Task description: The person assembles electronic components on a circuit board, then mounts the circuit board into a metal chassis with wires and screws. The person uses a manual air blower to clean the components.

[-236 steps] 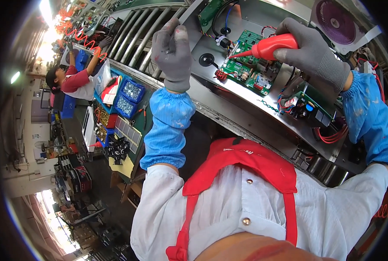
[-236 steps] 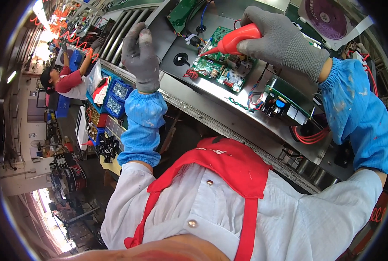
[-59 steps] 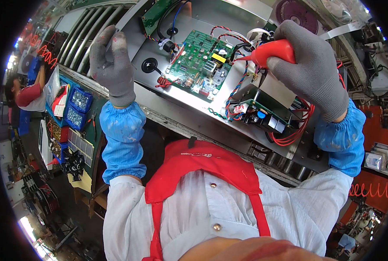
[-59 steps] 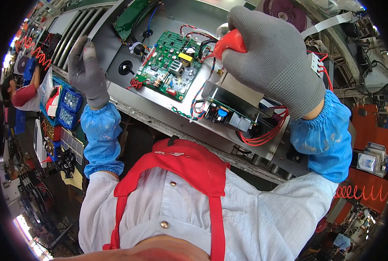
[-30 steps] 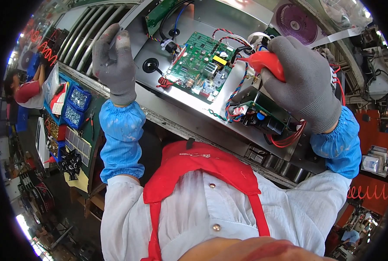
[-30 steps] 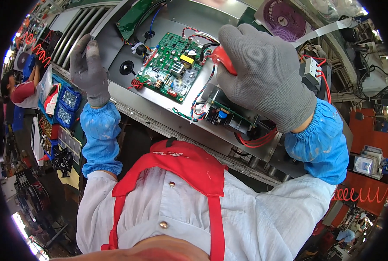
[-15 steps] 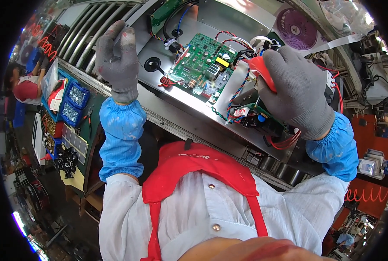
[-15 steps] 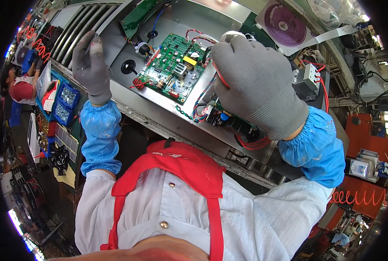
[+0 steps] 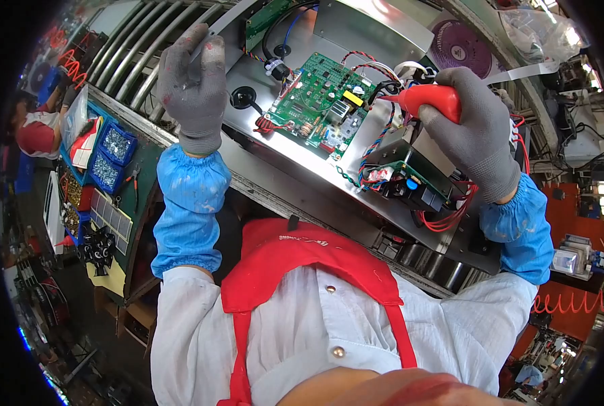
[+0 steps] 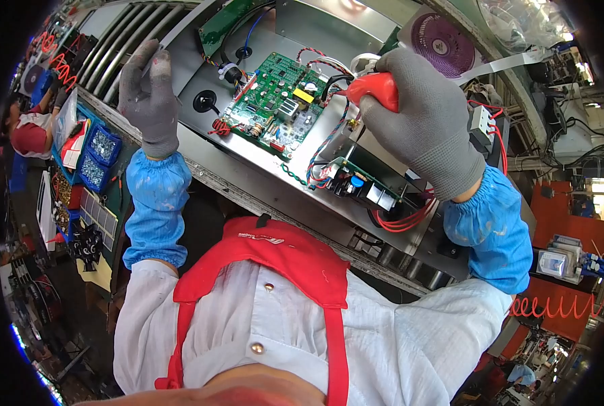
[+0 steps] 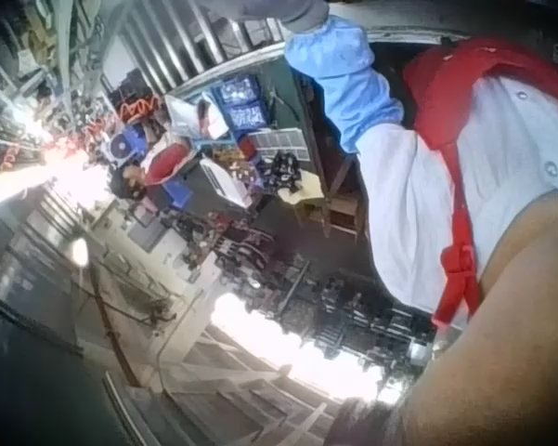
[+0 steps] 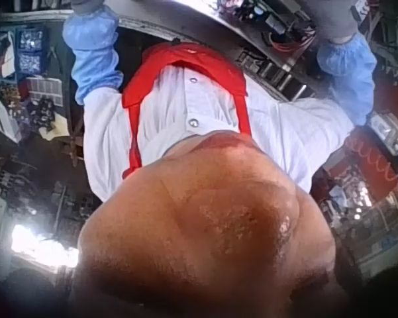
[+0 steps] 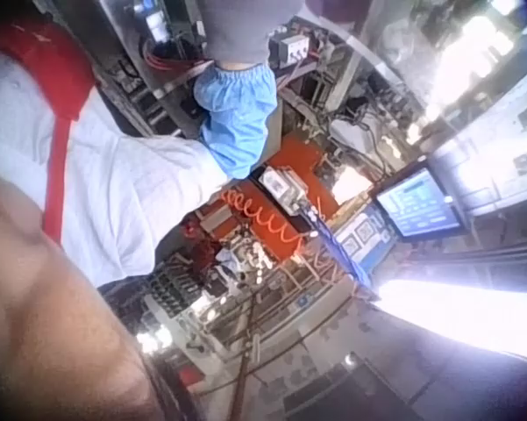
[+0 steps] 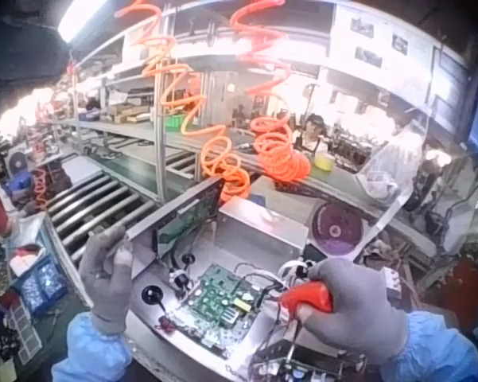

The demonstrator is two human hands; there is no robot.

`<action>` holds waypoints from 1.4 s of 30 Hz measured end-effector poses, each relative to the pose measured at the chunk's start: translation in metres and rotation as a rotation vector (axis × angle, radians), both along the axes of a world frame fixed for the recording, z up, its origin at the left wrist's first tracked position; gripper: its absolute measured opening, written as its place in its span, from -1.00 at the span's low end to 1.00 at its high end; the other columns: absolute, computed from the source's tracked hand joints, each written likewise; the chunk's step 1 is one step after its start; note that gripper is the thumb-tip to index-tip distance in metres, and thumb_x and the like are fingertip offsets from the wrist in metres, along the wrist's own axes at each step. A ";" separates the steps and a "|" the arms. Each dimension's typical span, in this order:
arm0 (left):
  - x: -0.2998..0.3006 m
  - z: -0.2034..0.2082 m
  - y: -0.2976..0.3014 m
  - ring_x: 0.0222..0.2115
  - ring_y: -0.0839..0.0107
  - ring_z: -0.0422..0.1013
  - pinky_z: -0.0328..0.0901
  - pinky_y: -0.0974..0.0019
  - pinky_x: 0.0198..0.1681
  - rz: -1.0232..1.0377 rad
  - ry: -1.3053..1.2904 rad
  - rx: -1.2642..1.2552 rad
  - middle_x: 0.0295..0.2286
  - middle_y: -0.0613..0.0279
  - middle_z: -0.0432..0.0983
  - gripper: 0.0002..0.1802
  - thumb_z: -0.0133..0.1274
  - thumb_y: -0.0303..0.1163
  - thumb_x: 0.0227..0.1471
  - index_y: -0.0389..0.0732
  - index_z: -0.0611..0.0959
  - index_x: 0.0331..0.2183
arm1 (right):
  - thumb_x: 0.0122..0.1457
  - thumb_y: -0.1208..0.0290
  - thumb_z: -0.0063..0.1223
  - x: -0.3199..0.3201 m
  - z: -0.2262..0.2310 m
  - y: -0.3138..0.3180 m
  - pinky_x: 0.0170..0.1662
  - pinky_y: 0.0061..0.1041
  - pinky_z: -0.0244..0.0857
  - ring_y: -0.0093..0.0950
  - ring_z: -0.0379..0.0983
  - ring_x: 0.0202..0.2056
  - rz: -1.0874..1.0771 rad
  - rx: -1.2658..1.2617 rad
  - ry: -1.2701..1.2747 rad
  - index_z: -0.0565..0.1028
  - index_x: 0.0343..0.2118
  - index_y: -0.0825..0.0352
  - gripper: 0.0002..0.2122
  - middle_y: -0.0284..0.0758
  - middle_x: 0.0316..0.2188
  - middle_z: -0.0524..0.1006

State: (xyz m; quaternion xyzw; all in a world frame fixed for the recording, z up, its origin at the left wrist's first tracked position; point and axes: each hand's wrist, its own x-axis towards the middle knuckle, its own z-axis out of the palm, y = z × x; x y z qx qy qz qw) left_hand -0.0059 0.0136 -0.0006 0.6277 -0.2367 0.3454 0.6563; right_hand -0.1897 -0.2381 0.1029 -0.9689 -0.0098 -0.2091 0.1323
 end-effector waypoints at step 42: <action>0.003 -0.003 0.001 -0.26 0.47 0.44 0.33 0.44 -0.14 0.063 0.024 0.082 -0.27 0.13 0.54 -0.72 0.09 -0.46 0.05 -0.38 0.57 -0.17 | -0.02 0.27 0.14 0.001 -0.003 -0.039 -0.38 -0.56 0.40 -0.55 0.48 -0.44 -0.133 0.093 0.043 0.43 -0.23 0.34 -0.68 -0.28 -0.44 0.50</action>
